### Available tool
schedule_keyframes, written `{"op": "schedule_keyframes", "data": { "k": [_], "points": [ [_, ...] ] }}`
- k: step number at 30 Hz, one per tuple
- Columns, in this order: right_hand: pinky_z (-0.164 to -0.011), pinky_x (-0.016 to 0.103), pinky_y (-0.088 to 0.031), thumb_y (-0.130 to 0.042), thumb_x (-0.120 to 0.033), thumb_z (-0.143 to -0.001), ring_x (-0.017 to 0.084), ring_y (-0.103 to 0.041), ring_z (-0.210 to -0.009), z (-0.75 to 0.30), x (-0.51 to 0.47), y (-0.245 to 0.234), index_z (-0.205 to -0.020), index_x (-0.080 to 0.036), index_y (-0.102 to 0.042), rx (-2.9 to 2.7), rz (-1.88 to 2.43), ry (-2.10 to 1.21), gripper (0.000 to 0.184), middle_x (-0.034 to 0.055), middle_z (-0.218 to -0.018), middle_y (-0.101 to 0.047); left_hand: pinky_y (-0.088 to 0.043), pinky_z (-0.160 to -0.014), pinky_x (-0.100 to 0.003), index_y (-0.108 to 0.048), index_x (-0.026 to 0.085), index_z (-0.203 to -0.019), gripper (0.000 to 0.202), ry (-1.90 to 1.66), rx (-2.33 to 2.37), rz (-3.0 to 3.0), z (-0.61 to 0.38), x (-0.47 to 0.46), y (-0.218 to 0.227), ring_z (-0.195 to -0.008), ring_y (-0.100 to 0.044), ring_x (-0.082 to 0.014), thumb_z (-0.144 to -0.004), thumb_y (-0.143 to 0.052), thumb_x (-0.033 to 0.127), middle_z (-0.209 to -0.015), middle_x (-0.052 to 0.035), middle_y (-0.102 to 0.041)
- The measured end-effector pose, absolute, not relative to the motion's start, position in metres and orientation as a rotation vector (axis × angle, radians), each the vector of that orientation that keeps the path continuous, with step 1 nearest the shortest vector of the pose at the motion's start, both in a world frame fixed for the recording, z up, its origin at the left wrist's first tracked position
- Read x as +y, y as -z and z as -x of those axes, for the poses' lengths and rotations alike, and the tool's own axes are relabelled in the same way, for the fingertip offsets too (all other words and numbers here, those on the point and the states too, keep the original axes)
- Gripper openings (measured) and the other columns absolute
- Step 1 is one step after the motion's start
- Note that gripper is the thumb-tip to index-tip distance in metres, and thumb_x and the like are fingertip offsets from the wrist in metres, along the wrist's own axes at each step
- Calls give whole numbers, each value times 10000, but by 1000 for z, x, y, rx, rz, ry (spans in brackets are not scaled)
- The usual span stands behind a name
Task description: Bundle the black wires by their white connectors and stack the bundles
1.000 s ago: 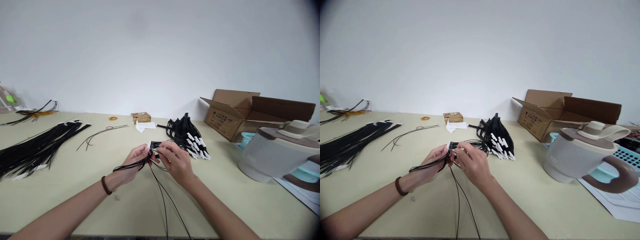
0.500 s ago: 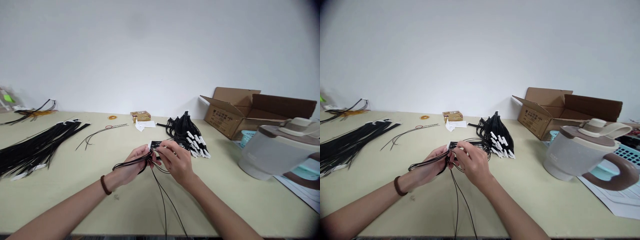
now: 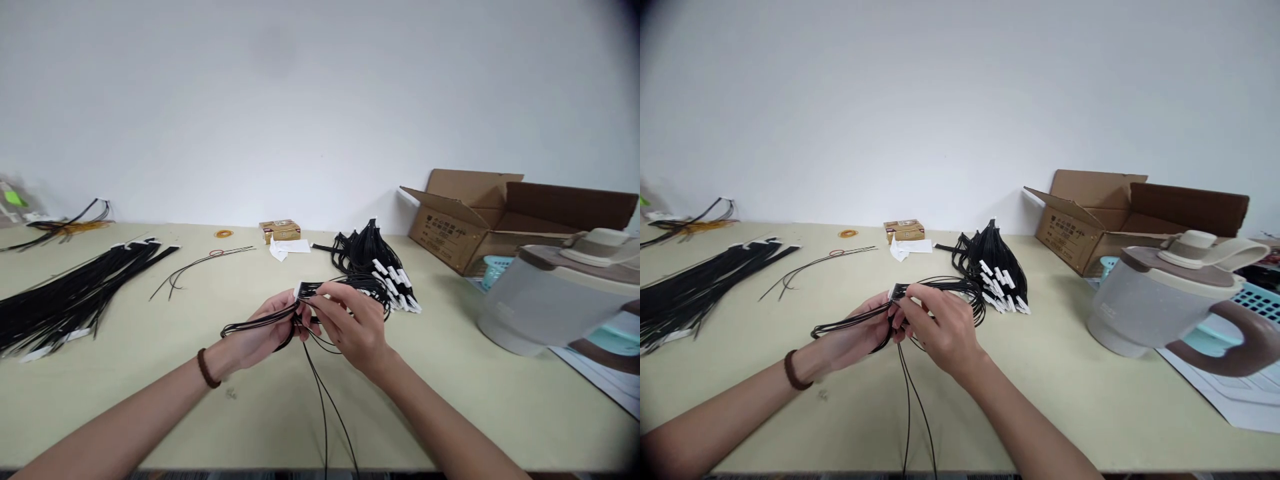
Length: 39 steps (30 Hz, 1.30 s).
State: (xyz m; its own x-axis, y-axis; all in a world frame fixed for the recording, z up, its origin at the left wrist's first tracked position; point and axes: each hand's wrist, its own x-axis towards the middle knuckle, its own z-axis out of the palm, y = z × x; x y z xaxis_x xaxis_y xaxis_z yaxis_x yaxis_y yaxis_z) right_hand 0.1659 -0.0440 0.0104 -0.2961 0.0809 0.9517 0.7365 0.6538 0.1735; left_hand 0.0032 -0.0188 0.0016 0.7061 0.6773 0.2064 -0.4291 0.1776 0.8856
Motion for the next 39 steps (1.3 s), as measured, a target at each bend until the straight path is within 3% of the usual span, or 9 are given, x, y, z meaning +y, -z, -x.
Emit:
{"op": "schedule_keyframes", "data": {
  "k": [14,21,29,39],
  "points": [
    [-586,183,-438,-552,-58,-755,65,-549,-649,-167,-43,-9,-911,-192,-573,-1779,643,761,206,28,-858,-638,-361,-602,-249,-536,161,-768,190,-795,268,-1184,-4,-20,-3,-720,-536,-141,-850,-449,308,-738,-19,-500],
    [-571,180,-429,-531,-78,-779,61,-541,-633,-166,-43,-9,-911,-200,-576,-1803,665,743,186,29,-851,-631,-380,-614,-240,-534,140,-794,208,-908,383,-1205,-4,-18,-1,-656,-462,-101,-861,-431,308,-735,-22,-504],
    [-549,183,-410,-503,-16,-755,58,-512,-608,-166,-43,-10,-899,-180,-584,-1806,642,692,233,44,-865,-620,-369,-616,-234,-528,143,-757,238,-929,420,-1286,-5,-17,-4,-640,-461,-98,-859,-430,335,-728,-23,-517],
    [-567,170,-428,-505,-78,-799,49,-536,-602,-164,-42,-8,-878,-197,-586,-1767,676,637,165,27,-840,-617,-357,-613,-228,-538,144,-743,253,-920,482,-1364,-4,-18,-8,-632,-467,-93,-852,-443,352,-719,-13,-523]
  ]
}}
